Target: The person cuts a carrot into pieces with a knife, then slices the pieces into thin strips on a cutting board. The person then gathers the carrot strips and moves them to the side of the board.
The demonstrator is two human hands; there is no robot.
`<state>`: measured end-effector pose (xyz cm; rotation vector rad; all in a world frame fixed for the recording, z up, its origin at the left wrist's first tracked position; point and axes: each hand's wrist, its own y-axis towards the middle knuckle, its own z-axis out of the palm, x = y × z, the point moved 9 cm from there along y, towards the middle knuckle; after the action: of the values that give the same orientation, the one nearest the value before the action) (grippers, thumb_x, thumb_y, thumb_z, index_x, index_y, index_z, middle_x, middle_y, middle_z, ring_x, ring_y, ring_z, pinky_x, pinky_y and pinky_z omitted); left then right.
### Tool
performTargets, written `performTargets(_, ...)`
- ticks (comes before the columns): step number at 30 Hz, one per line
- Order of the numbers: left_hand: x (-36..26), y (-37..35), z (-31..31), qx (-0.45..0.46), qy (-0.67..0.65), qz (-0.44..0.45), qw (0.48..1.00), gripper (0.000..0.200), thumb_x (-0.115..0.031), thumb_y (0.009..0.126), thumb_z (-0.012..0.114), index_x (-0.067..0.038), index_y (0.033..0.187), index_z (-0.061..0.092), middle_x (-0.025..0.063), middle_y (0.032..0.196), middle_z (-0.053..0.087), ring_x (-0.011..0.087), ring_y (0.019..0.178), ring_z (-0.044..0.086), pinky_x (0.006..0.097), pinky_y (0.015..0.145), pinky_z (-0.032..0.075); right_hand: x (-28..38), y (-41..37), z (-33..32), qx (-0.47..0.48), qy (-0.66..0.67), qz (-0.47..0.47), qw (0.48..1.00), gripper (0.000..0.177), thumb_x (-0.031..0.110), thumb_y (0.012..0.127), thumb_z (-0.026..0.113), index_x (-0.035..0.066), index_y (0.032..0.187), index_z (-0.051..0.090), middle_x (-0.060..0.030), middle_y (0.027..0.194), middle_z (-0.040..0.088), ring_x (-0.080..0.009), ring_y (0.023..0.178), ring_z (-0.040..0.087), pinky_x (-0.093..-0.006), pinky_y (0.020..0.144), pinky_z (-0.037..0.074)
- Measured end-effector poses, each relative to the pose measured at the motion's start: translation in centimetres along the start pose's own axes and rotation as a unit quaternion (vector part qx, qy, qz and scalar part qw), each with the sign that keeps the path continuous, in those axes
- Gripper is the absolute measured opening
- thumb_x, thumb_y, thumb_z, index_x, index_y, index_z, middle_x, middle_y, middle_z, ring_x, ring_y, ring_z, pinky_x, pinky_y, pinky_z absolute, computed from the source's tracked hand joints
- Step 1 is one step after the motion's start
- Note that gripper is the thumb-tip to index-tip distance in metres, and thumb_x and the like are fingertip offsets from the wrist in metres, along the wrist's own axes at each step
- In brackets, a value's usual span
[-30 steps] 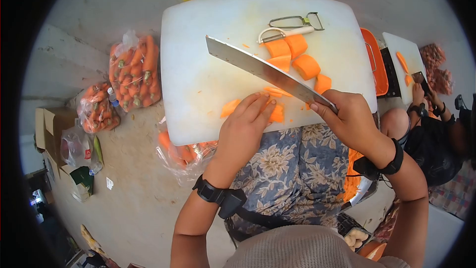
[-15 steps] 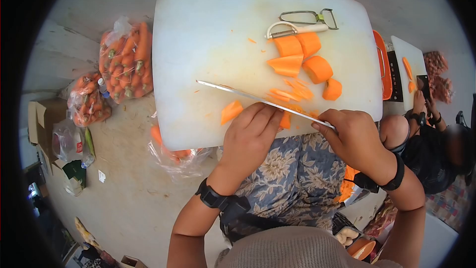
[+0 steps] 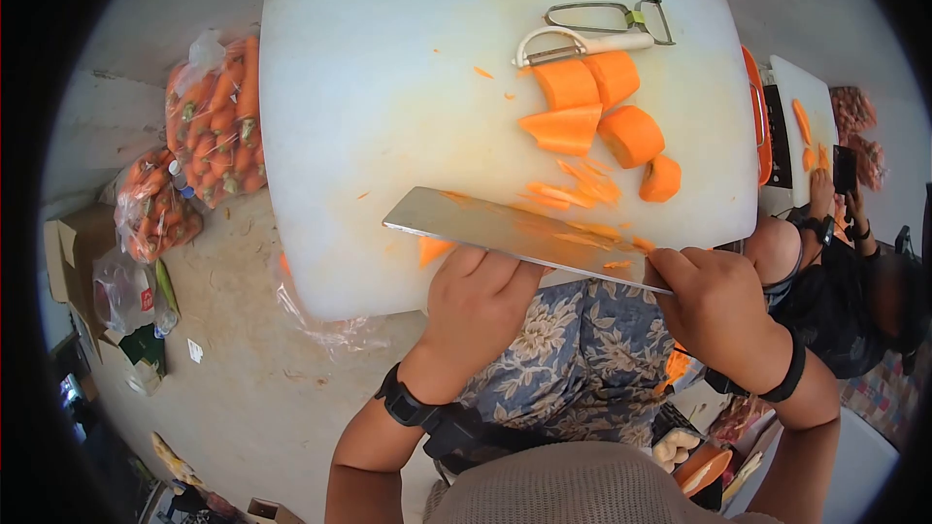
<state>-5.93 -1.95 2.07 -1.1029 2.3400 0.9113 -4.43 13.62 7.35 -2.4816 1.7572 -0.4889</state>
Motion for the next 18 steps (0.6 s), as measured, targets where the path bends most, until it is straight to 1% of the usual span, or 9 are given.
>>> performTargets(6,-0.1,0.2,-0.4,-0.021,-0.007,-0.010,1.000,0.023,-0.001,0.071,0.076,-0.004,0.093,0.075,0.0082,0.099,0.068,0.0287,0.090,0.063,0.0377,0.079,0.051,1.2,2.5,0.9,-0.015,-0.015,-0.017,1.000,0.013,0.010,0.075,0.068,0.008,0.080,0.056,-0.0059,0.063,0.056,-0.0258,0.056,0.062,-0.0373,0.051,0.049)
performTargets(8,-0.1,0.2,-0.3,-0.024,-0.006,-0.016,1.000,0.023,-0.001,0.071,0.076,-0.003,0.094,0.075,0.0082,0.099,0.069,0.0287,0.091,0.063,0.0377,0.080,0.051,1.7,3.2,0.5,-0.030,0.018,-0.043,0.998,0.014,0.009,0.074,0.068,0.008,0.080,0.056,-0.0057,0.062,0.056,-0.0254,0.056,0.062,-0.0371,0.051,0.049)
performTargets(13,0.1,-0.2,-0.4,-0.029,-0.010,-0.017,0.999,0.024,-0.001,0.071,0.076,-0.003,0.095,0.075,0.0080,0.100,0.069,0.0287,0.094,0.063,0.0379,0.082,0.051,1.4,2.1,-0.3,-0.018,0.019,-0.035,0.999,0.013,0.005,0.072,0.067,0.008,0.081,0.058,-0.0054,0.062,0.055,-0.0249,0.055,0.061,-0.0370,0.051,0.049)
performTargets(15,0.1,-0.3,-0.3,-0.033,0.030,-0.003,0.999,0.024,-0.009,0.071,0.074,-0.008,0.095,0.077,0.0017,0.106,0.068,0.0216,0.097,0.059,0.0320,0.084,0.053,1.0,1.3,-1.0,-0.014,0.020,-0.025,0.999,0.014,0.004,0.071,0.067,0.008,0.081,0.058,-0.0055,0.061,0.054,-0.0250,0.055,0.061,-0.0370,0.051,0.049)
performTargets(18,0.1,-0.4,-0.4,-0.034,0.028,-0.001,0.999,0.025,-0.005,0.069,0.072,-0.008,0.093,0.077,0.0026,0.104,0.069,0.0215,0.096,0.059,0.0316,0.082,0.053,0.2,0.2,-1.2,0.001,0.021,-0.002,1.000,0.018,0.001,0.068,0.067,0.008,0.082,0.059,-0.0057,0.061,0.053,-0.0254,0.055,0.060,-0.0369,0.051,0.048)
